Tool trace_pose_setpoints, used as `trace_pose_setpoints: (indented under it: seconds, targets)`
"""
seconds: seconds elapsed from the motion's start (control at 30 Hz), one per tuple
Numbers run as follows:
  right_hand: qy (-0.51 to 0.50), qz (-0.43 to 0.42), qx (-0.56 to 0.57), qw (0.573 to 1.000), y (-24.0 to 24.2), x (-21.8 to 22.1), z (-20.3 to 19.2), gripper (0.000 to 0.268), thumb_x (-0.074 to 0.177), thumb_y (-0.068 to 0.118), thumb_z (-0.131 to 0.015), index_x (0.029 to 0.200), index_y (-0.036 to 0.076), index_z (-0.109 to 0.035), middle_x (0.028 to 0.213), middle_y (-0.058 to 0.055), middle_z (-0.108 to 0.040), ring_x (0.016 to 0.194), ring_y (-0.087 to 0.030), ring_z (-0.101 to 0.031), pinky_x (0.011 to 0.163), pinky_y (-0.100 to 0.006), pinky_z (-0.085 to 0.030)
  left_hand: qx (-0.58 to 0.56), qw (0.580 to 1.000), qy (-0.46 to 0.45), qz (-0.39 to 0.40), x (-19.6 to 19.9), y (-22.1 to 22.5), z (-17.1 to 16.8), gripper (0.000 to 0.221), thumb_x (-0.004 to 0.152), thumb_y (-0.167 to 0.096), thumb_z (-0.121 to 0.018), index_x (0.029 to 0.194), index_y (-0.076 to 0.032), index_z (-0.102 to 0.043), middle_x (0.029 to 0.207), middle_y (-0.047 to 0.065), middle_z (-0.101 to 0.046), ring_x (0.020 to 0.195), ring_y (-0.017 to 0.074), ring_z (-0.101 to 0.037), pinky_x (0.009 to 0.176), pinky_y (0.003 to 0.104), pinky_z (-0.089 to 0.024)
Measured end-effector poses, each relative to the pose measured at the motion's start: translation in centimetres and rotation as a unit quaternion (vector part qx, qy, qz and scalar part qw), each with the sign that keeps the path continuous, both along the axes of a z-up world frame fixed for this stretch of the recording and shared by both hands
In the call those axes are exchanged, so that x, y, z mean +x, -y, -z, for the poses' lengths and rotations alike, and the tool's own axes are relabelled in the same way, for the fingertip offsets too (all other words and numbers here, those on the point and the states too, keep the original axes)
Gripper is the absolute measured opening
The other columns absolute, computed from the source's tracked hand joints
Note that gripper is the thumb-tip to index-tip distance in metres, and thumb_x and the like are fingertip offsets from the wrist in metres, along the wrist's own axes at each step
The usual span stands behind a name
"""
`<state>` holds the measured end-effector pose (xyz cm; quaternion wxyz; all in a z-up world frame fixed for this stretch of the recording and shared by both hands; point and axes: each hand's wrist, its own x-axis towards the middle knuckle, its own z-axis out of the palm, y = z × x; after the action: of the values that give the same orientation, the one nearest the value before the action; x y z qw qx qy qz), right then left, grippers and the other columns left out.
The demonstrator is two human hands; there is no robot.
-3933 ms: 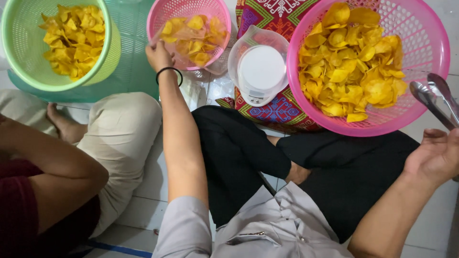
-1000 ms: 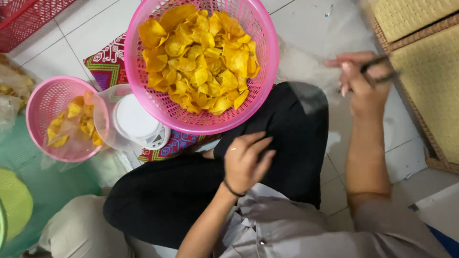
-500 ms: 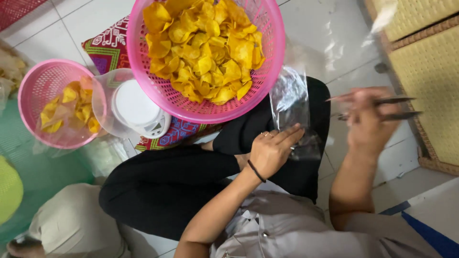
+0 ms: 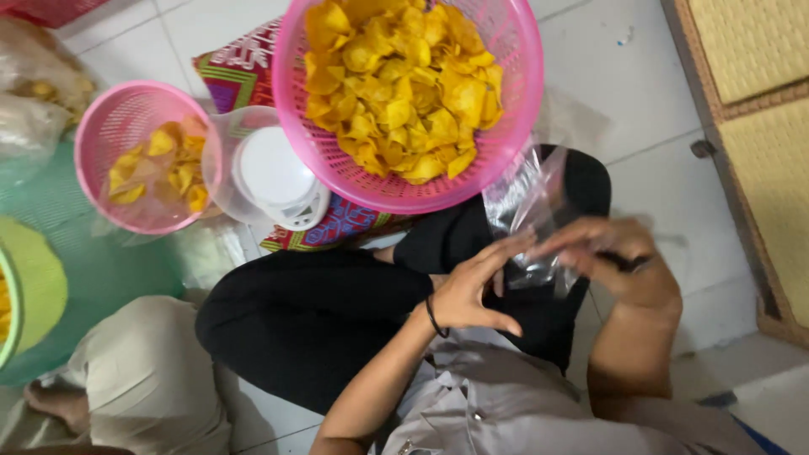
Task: Bagging yellow chips from a basket into small plastic bags using tongs
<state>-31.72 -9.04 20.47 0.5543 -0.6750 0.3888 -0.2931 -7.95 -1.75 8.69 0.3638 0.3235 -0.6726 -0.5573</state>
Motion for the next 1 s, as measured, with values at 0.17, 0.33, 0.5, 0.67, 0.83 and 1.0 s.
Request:
trace_pose_setpoints:
  seconds: [0.17, 0.33, 0.5, 0.67, 0.83, 1.0]
  targets:
    - [-0.066, -0.122, 0.041, 0.989, -0.3, 0.9, 1.0, 0.030, 0.087, 0.017, -0.082, 0.116, 0.008, -0.083, 0.104, -0.004, -0.088, 0.085, -0.010, -0.080, 0.073, -0.023, -0.063, 0.152, 0.945, -0.281, -0.073, -1.7, -0.3, 0.1, 0.062, 0.109, -0.036, -0.065, 0.158, -0.002, -0.048, 0.161, 0.020, -0.054, 0.152, 0.0277, -0.053, 0.132, 0.043, -0.041]
    - [-0.164, 0.175, 0.046, 0.970, -0.1, 0.0, 2.3, 0.022, 0.101, 0.027, -0.074, 0.109, 0.006, -0.078, 0.116, -0.007, -0.081, 0.097, -0.011, -0.073, 0.090, -0.023, -0.054, 0.051, 0.953, -0.140, -0.263, -2.3, -0.2, 0.3, 0.027, 0.115, -0.028, -0.056, 0.127, -0.013, -0.075, 0.126, 0.005, -0.075, 0.124, 0.0208, -0.067, 0.117, 0.036, -0.047]
    - [-0.452, 0.200, -0.081, 0.865, 0.5, 0.0, 3.4, 0.050, 0.103, 0.055, -0.077, 0.094, 0.006, -0.072, 0.083, -0.025, -0.072, 0.084, -0.048, -0.067, 0.075, -0.053, -0.046, 0.034, 0.940, -0.167, -0.295, -3.3, -0.1, 3.1, 0.021, 0.113, -0.030, -0.060, 0.123, -0.020, -0.075, 0.145, 0.007, -0.065, 0.160, 0.0243, -0.043, 0.136, 0.047, -0.029]
    - [-0.521, 0.167, -0.054, 0.835, -0.1, 3.4, 4.6, 0.060, 0.094, 0.073, -0.070, 0.098, 0.014, -0.074, 0.094, -0.023, -0.077, 0.100, -0.053, -0.069, 0.079, -0.059, -0.050, 0.074, 0.936, -0.197, -0.283, -4.2, -0.2, 3.6, 0.020, 0.111, -0.030, -0.063, 0.124, -0.021, -0.075, 0.170, 0.015, -0.047, 0.153, 0.0155, -0.048, 0.134, 0.040, -0.029]
    - [-0.533, 0.087, -0.072, 0.838, -0.2, 4.0, 9.4, 0.042, 0.080, 0.044, -0.083, 0.115, 0.020, -0.080, 0.098, -0.009, -0.083, 0.098, -0.041, -0.079, 0.083, -0.055, -0.063, 0.090, 0.903, -0.298, -0.296, -4.8, -0.3, 4.6, 0.019, 0.110, -0.020, -0.068, 0.121, -0.007, -0.076, 0.153, 0.016, -0.060, 0.158, 0.0293, -0.044, 0.132, 0.046, -0.026]
    - [-0.490, 0.126, -0.079, 0.859, -0.6, 4.3, 8.3, 0.038, 0.086, 0.044, -0.082, 0.112, 0.016, -0.081, 0.090, -0.014, -0.079, 0.092, -0.043, -0.077, 0.078, -0.055, -0.061, 0.080, 0.904, -0.304, -0.290, -4.0, -0.1, 4.3, 0.023, 0.111, -0.024, -0.065, 0.124, -0.009, -0.076, 0.160, 0.017, -0.055, 0.160, 0.0309, -0.040, 0.132, 0.048, -0.026]
